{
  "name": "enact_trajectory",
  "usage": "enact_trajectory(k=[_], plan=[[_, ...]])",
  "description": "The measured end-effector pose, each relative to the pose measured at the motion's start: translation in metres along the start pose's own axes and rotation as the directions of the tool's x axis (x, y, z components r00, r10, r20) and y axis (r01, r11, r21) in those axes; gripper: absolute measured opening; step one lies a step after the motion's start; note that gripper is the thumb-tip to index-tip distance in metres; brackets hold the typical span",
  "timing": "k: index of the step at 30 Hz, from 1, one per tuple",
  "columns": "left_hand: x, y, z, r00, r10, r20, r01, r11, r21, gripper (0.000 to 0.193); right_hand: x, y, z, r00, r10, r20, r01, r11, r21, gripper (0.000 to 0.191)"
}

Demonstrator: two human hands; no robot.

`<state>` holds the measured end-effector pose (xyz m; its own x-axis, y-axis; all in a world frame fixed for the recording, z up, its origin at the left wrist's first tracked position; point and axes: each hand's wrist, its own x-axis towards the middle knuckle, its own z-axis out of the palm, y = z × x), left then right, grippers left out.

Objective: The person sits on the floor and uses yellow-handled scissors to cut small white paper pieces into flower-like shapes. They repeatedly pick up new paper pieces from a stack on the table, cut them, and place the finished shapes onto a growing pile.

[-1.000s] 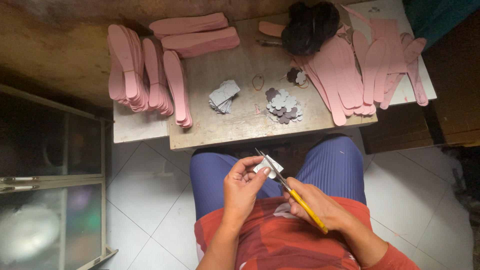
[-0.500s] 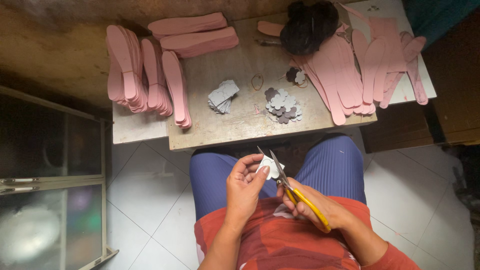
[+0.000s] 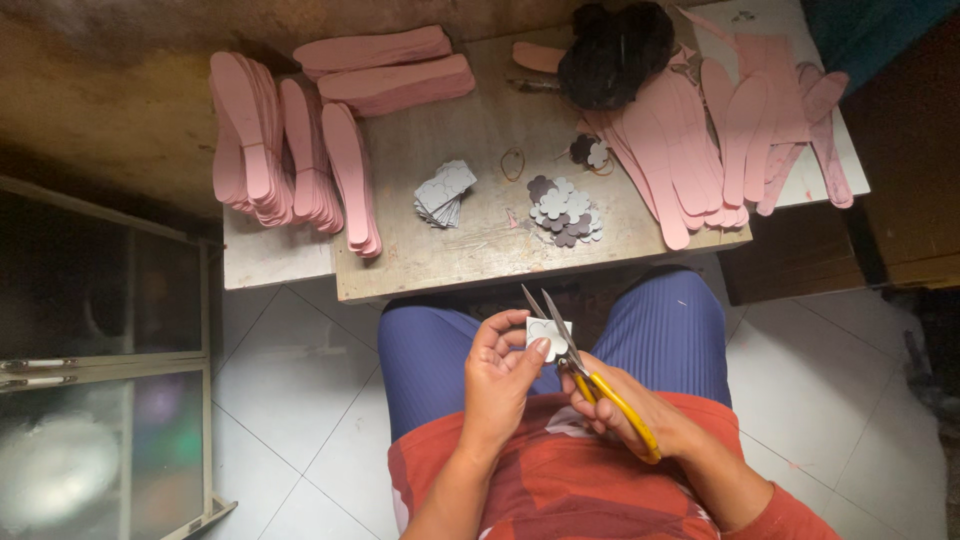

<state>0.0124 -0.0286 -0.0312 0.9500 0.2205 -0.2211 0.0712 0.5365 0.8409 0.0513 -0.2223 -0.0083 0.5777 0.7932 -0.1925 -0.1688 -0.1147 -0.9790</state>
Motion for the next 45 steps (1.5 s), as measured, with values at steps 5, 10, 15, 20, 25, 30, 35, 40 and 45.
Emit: enact_trajectory(k=[5,10,15,20,25,30,35,40,45], plan=[[-0.003,-0.007,0.005,0.995,-0.095,0.034,0.097,0.994,-0.055,0.037,-0.001,0.007,0.002,0.999,0.019,-0.047,-0.018,1.0,0.008,0.106],[-0.007,-0.01,0.009,0.993,-0.106,0.058,0.111,0.991,-0.079,0.029,0.002,0.005,0.004,0.998,0.028,-0.055,-0.028,1.0,0.006,0.116],[-0.007,-0.01,0.01,0.988,-0.14,0.063,0.145,0.985,-0.092,0.024,0.002,-0.003,0.008,0.996,0.026,-0.088,-0.027,1.0,-0.013,0.121],[-0.007,-0.009,0.011,0.984,-0.164,0.076,0.172,0.979,-0.113,0.024,-0.001,-0.005,0.007,0.994,0.019,-0.106,-0.032,0.993,-0.117,0.114],[-0.006,-0.008,0.011,0.987,-0.145,0.068,0.151,0.985,-0.088,0.024,-0.002,0.006,0.006,0.99,0.043,-0.134,-0.054,0.995,-0.079,0.101],[-0.004,-0.01,0.015,0.998,-0.063,-0.02,0.062,0.997,-0.053,0.021,-0.002,0.01,0.005,0.985,0.123,-0.122,-0.128,0.991,-0.03,0.092],[-0.005,-0.008,0.017,0.997,-0.078,-0.006,0.078,0.995,-0.059,0.021,-0.002,0.003,0.005,0.993,0.054,-0.102,-0.063,0.994,-0.09,0.094],[-0.009,-0.005,0.017,0.992,-0.12,0.038,0.122,0.989,-0.082,0.021,-0.002,0.003,0.002,0.998,-0.006,-0.069,-0.006,0.985,-0.171,0.094],[-0.008,-0.004,0.016,0.996,-0.093,-0.006,0.093,0.996,-0.011,0.023,-0.003,0.009,-0.004,0.99,-0.128,-0.051,0.104,0.939,-0.327,0.085]])
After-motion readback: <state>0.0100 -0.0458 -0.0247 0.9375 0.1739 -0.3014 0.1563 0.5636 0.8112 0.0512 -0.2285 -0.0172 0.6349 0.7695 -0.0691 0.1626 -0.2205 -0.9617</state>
